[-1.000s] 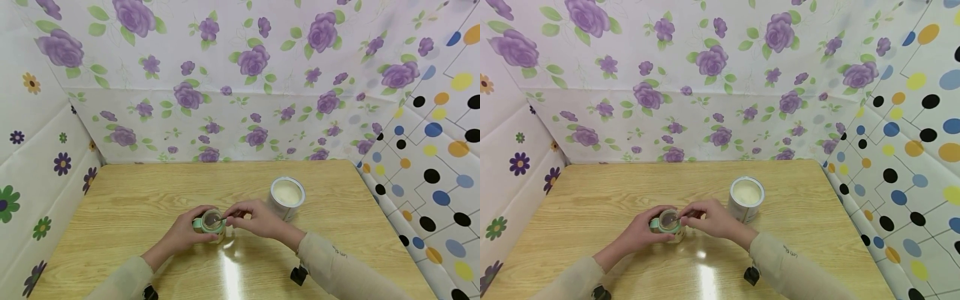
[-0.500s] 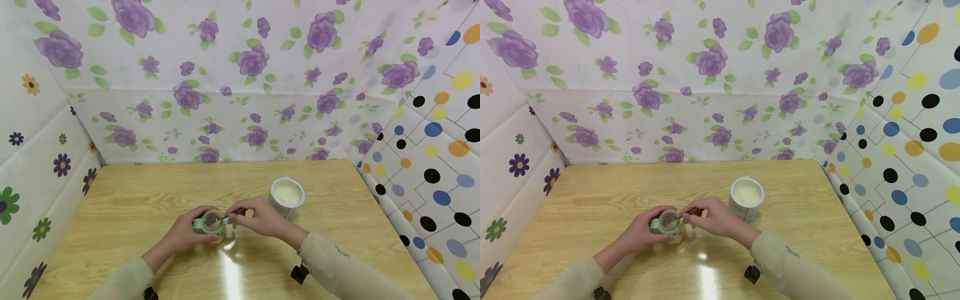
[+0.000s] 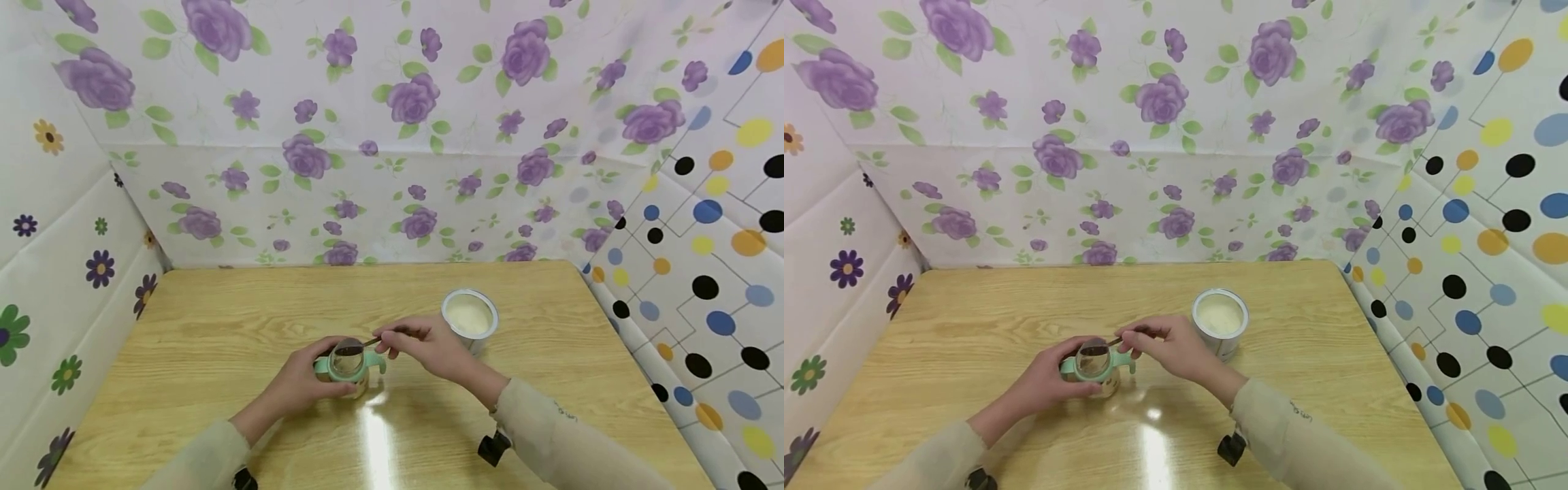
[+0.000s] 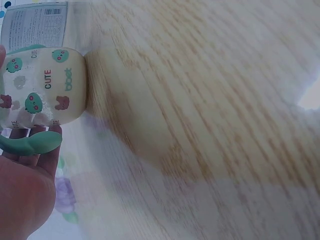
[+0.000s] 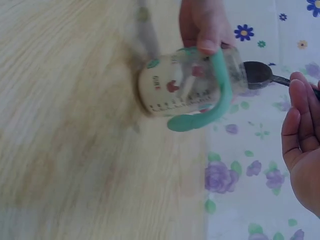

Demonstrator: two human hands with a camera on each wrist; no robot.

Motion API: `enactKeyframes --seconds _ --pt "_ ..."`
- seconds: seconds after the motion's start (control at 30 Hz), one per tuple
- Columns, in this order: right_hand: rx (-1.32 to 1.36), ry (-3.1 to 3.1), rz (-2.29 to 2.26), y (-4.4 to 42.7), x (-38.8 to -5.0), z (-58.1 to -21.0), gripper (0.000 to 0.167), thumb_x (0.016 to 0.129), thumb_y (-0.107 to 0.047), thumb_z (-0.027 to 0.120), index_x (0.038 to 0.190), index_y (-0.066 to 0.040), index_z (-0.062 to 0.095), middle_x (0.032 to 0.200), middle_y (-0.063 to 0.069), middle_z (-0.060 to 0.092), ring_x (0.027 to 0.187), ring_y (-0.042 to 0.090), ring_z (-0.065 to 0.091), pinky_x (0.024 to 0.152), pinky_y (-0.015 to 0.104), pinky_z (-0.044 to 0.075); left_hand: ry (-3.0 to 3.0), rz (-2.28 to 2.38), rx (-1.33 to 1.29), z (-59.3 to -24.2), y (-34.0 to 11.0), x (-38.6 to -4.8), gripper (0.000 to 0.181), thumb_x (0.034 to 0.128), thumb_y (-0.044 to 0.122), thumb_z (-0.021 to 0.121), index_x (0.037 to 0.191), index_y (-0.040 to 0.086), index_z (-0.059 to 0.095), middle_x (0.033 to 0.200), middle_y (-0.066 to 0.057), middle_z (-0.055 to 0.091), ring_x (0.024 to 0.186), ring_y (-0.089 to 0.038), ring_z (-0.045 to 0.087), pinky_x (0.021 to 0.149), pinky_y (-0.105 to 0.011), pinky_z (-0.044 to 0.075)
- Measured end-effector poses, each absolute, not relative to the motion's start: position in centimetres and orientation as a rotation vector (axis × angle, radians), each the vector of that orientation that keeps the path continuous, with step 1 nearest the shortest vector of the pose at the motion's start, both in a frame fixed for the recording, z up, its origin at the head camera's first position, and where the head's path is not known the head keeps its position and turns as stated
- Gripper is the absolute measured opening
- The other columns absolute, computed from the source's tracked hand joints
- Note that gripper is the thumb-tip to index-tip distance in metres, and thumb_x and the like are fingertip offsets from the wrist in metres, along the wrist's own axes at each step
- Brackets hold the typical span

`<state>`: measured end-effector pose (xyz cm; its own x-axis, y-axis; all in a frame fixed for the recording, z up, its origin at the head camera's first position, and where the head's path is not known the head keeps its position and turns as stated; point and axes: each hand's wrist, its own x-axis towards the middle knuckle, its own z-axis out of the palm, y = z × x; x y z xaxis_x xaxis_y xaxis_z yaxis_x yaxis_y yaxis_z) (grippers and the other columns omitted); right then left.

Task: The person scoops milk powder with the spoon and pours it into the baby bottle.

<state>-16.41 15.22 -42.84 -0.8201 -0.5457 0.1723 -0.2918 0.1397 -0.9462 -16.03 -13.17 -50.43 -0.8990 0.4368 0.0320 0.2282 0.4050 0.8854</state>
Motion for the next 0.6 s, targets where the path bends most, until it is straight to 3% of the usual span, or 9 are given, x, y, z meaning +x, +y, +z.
enactKeyframes --seconds 0.23,0.47,0.6 --pt "-0.562 1.996 -2.064 16.2 -17.1 -42.4 0.031 0.111 -0.017 0.061 0.117 0.009 0.077 0.097 0.006 0.081 0.082 0.017 0.074 0.08 0.035 0.063 2.463 1.487 0.586 -50.6 -13.1 -16.1 0.077 0.0808 0.037 0.097 0.147 0.02 0.063 0.137 -0.001 0.07 0.123 -0.028 0.066 0.104 -0.051 0.051" --pt "-0.328 1.783 -2.253 19.7 -17.1 -41.5 0.028 0.114 -0.022 0.056 0.116 -0.004 0.078 0.095 -0.001 0.08 0.082 0.01 0.07 0.083 0.027 0.06 2.448 1.497 0.604 -50.6 -13.2 -16.0 0.078 0.081 0.038 0.096 0.149 0.021 0.062 0.14 0.0 0.068 0.126 -0.027 0.065 0.105 -0.052 0.051" --pt "-0.256 1.788 -2.311 22.4 -17.3 -40.9 0.029 0.113 -0.022 0.058 0.119 -0.001 0.077 0.094 0.0 0.081 0.079 0.009 0.07 0.081 0.025 0.059 2.454 1.49 0.607 -50.5 -13.2 -16.1 0.078 0.0807 0.038 0.096 0.149 0.021 0.062 0.139 0.002 0.069 0.124 -0.025 0.066 0.104 -0.05 0.052"
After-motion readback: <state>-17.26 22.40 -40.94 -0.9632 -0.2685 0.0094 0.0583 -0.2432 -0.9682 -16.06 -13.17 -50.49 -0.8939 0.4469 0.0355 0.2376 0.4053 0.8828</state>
